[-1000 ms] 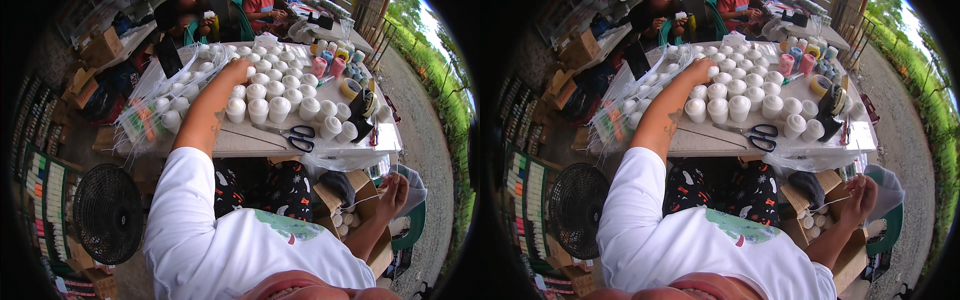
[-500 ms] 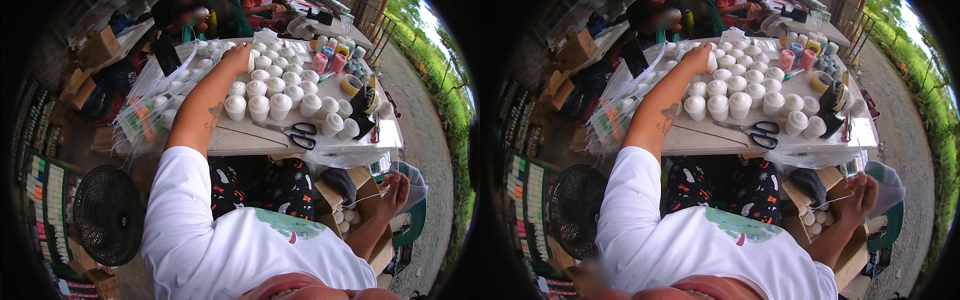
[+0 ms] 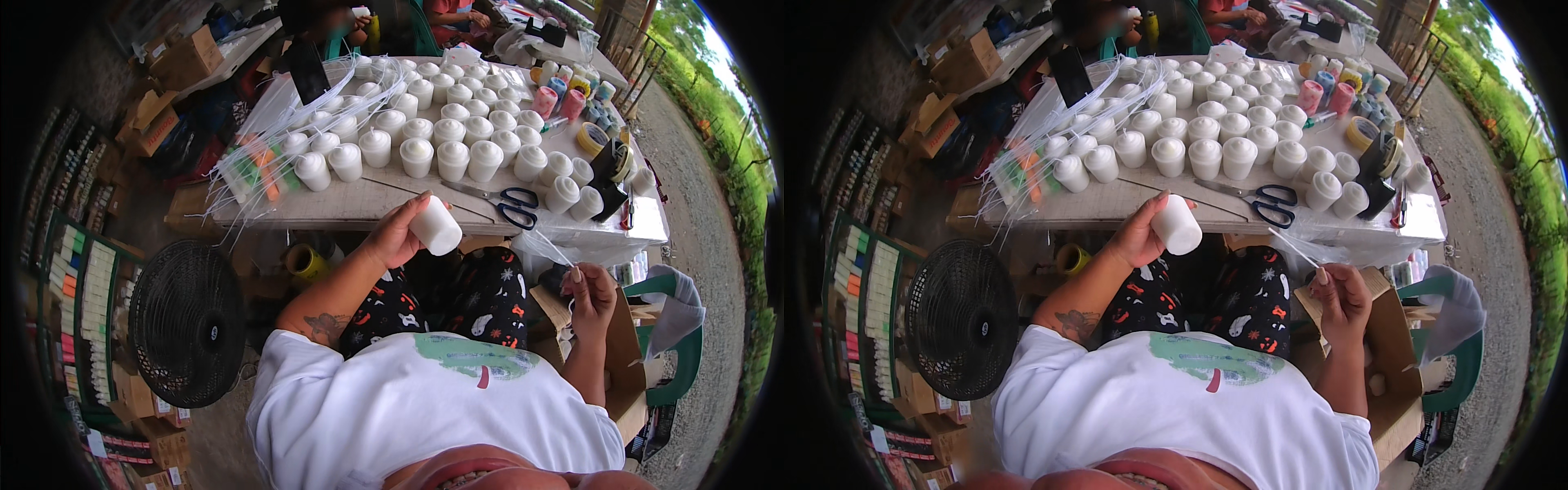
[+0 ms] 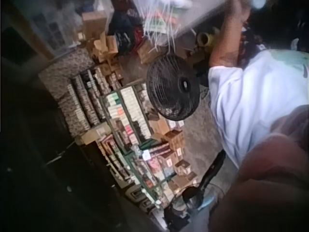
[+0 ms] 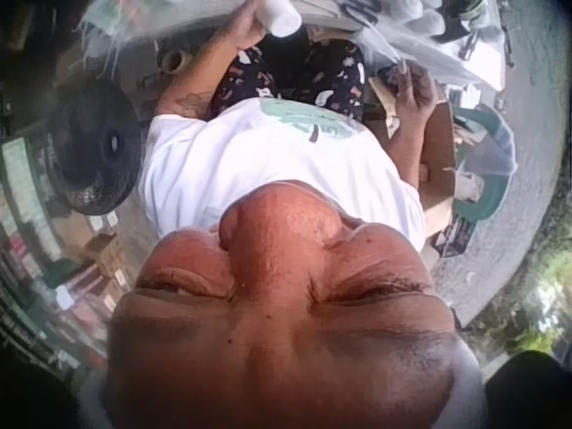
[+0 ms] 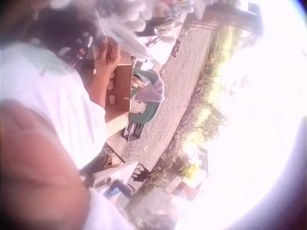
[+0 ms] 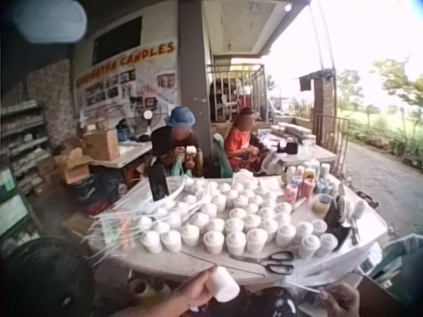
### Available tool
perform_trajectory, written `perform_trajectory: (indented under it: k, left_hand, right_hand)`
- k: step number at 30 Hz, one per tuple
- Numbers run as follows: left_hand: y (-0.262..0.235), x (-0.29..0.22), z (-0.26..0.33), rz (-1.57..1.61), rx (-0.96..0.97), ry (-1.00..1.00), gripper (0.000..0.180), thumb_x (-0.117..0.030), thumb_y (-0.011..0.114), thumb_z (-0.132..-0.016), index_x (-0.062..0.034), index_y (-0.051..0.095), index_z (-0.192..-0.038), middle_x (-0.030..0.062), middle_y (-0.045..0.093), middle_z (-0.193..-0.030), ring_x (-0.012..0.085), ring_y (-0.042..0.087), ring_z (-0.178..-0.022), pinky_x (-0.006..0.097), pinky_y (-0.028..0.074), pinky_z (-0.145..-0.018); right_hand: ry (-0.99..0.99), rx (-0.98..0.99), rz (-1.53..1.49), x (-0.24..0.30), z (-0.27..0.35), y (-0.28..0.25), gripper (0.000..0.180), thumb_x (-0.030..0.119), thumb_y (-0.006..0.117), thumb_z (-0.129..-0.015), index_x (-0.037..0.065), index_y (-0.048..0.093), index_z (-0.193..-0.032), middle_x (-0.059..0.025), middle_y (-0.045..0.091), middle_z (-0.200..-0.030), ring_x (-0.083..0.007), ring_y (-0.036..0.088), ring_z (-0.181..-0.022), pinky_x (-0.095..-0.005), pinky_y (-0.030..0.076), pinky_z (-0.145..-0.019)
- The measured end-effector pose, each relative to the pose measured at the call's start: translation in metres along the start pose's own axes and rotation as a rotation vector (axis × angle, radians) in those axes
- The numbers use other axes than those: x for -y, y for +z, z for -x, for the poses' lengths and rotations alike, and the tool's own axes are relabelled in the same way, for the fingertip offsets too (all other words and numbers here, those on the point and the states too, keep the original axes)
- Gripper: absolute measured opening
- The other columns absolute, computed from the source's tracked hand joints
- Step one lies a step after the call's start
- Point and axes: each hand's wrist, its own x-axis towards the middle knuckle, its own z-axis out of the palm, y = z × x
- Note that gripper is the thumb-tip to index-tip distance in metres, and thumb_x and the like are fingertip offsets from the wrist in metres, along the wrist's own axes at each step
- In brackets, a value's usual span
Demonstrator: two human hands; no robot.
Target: The person inserts a wick into a white candle, secures it with a metal pin, and trims the excess wick with scissors. They repeat this process for multiple candles, placing the finished items into a cardboard box.
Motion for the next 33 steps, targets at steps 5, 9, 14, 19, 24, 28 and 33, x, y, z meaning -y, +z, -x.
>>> perform_trajectory:
  k: [5, 9, 14, 19, 24, 28, 33]
  left_hand:
    - [-0.009, 0.014, 0.057, 0.005, -0.039, -0.075, 0.045, -0.043, 0.050, -0.091, -0.0033, 0.054, -0.112, 0.0141, 0.061, -0.103, 0.0221, 0.063, -0.094, 0.036, 0.053, -0.079]
    - [-0.009, 0.013, 0.087, 0.092, -0.055, -0.017, 0.042, -0.038, 0.049, -0.091, -0.0024, 0.054, -0.113, 0.0201, 0.062, -0.103, 0.0254, 0.063, -0.095, 0.037, 0.054, -0.079]
    - [-0.004, 0.002, 0.127, 0.009, -0.032, 0.074, 0.043, -0.037, 0.049, -0.089, 0.0003, 0.055, -0.110, 0.0185, 0.062, -0.099, 0.0267, 0.064, -0.088, 0.038, 0.053, -0.079]
    - [-0.009, -0.014, 0.145, 0.128, 0.000, 0.086, 0.046, -0.041, 0.047, -0.091, 0.0007, 0.056, -0.109, 0.0182, 0.063, -0.097, 0.0292, 0.064, -0.085, 0.041, 0.052, -0.079]
    - [0.012, -0.019, 0.122, 0.143, 0.130, 0.068, 0.041, -0.034, 0.047, -0.093, -0.0038, 0.053, -0.119, 0.0186, 0.058, -0.115, 0.0321, 0.063, -0.092, 0.047, 0.050, -0.084]
    - [0.034, -0.001, 0.099, 0.102, 0.190, 0.045, 0.031, -0.025, 0.050, -0.094, -0.0063, 0.055, -0.118, 0.0144, 0.056, -0.120, 0.0337, 0.060, -0.100, 0.047, 0.048, -0.087]
    - [0.038, 0.015, 0.085, -0.001, 0.174, 0.099, 0.028, -0.021, 0.057, -0.091, -0.0045, 0.058, -0.113, 0.0125, 0.058, -0.116, 0.0267, 0.061, -0.100, 0.043, 0.050, -0.084]
  right_hand:
    - [-0.119, 0.042, 0.065, 0.016, 0.004, 0.008, 0.013, 0.008, 0.057, -0.091, -0.003, 0.057, -0.098, -0.0041, 0.058, -0.074, -0.0085, 0.053, -0.066, -0.0205, 0.042, -0.060]
    - [-0.184, -0.035, 0.039, 0.042, 0.020, 0.004, 0.011, 0.004, 0.058, -0.089, -0.005, 0.059, -0.097, -0.0056, 0.058, -0.080, -0.0092, 0.055, -0.069, -0.0213, 0.044, -0.061]
    - [-0.224, 0.040, 0.138, 0.040, 0.046, 0.001, 0.011, 0.003, 0.057, -0.090, -0.004, 0.059, -0.098, -0.0049, 0.057, -0.079, -0.0089, 0.054, -0.068, -0.0211, 0.044, -0.061]
    - [-0.168, -0.058, 0.109, 0.043, 0.034, -0.012, 0.010, 0.006, 0.057, -0.091, -0.002, 0.059, -0.096, -0.0030, 0.057, -0.075, -0.0081, 0.054, -0.067, -0.0209, 0.044, -0.061]
    - [-0.124, 0.033, -0.002, 0.056, 0.003, 0.021, 0.009, 0.007, 0.058, -0.091, -0.001, 0.060, -0.095, -0.0034, 0.059, -0.074, -0.0084, 0.056, -0.068, -0.0214, 0.045, -0.061]
    - [-0.216, 0.277, 0.088, 0.057, -0.005, 0.073, 0.007, 0.003, 0.060, -0.088, -0.001, 0.061, -0.093, -0.0047, 0.060, -0.074, -0.0108, 0.058, -0.067, -0.0229, 0.046, -0.061]
    - [-0.287, 0.369, 0.243, 0.048, -0.009, 0.101, 0.008, 0.000, 0.062, -0.084, 0.000, 0.062, -0.092, -0.0082, 0.063, -0.077, -0.0149, 0.061, -0.066, -0.0250, 0.047, -0.061]
